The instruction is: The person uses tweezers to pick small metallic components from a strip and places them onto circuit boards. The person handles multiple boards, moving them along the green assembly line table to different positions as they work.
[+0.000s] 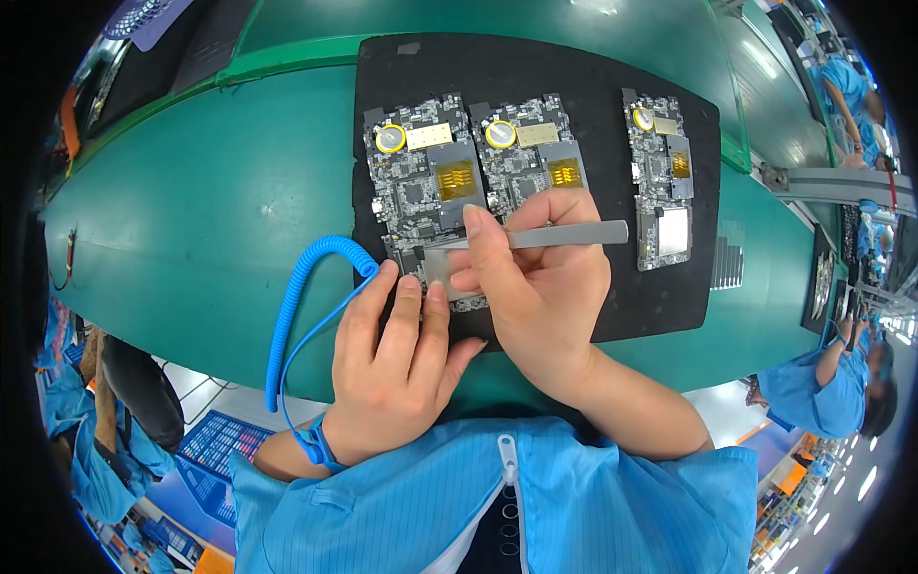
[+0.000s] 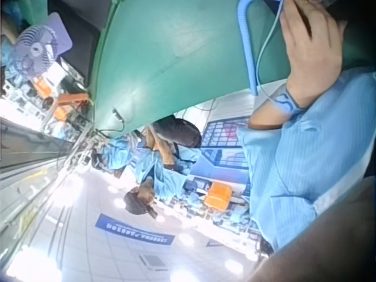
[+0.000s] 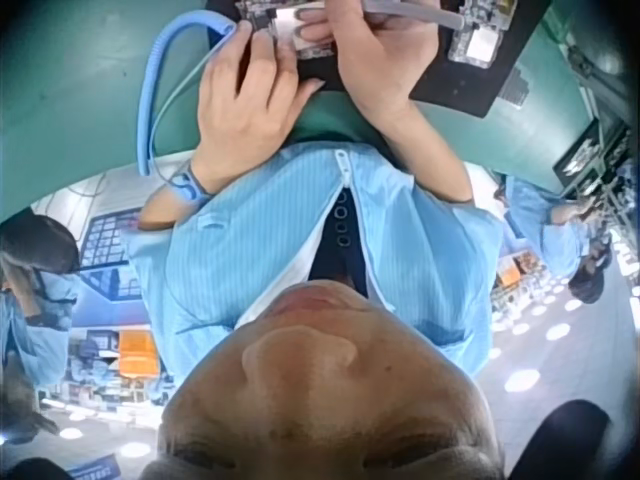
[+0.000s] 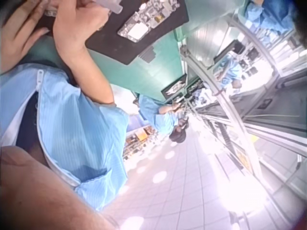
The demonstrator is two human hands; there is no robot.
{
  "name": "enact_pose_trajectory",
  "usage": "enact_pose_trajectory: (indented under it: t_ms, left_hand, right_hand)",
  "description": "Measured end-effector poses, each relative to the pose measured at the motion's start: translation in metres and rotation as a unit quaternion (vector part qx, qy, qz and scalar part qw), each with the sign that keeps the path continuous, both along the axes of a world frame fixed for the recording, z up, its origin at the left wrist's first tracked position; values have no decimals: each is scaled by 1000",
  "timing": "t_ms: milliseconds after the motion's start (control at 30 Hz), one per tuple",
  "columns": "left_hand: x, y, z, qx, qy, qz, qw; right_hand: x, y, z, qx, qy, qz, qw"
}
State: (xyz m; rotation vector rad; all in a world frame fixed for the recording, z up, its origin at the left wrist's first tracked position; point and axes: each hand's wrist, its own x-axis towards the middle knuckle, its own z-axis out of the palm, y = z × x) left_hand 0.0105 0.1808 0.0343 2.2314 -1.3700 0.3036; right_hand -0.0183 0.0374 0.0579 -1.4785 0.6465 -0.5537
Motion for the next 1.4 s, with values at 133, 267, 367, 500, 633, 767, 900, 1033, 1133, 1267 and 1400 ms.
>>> enact_pose_trajectory:
  t_ms: [133,267,367,500,633,767,900,1033,1133,1267,1400]
  left_hand:
    - [0,0,0,1,3,1,1000]
    - [0,0,1,0,-1,1,1000]
    - [1,-1,1,-1,4,2,1000]
    - [3,-1,4,-2,24,0,1000]
    - [4,-3,5,-1,26,0,1000]
    - [5,-4,6,1,27,-8,1000]
    - [5,-4,8,11,34,-11,999]
    - [5,-3,9,12,39,-14,999]
    - [6,-4,9,8,41,-10,999]
    - [8,-4,10,11,46,-13,999]
    - [9,-4,13,7,67,-13,998]
  right_hand:
    - [0,0,-2,-19,0,0,1000]
    - [0,-1,-2,-15,-8,-1,1000]
    - [0,-1,-4,-9,-13,-1,1000]
    - [-3,-2,-8,13,-32,6,999]
    - [-3,-2,-8,12,-33,9,999]
    - [-2,-2,-4,2,-20,8,1000]
    - [-2,-2,-5,6,-22,5,1000]
    - [-2,-2,-6,-1,-23,11,1000]
    - [-2,-2,-5,0,-28,10,1000]
    - [-3,-2,-6,0,-31,8,1000]
    - [-3,-3,-5,2,-31,8,999]
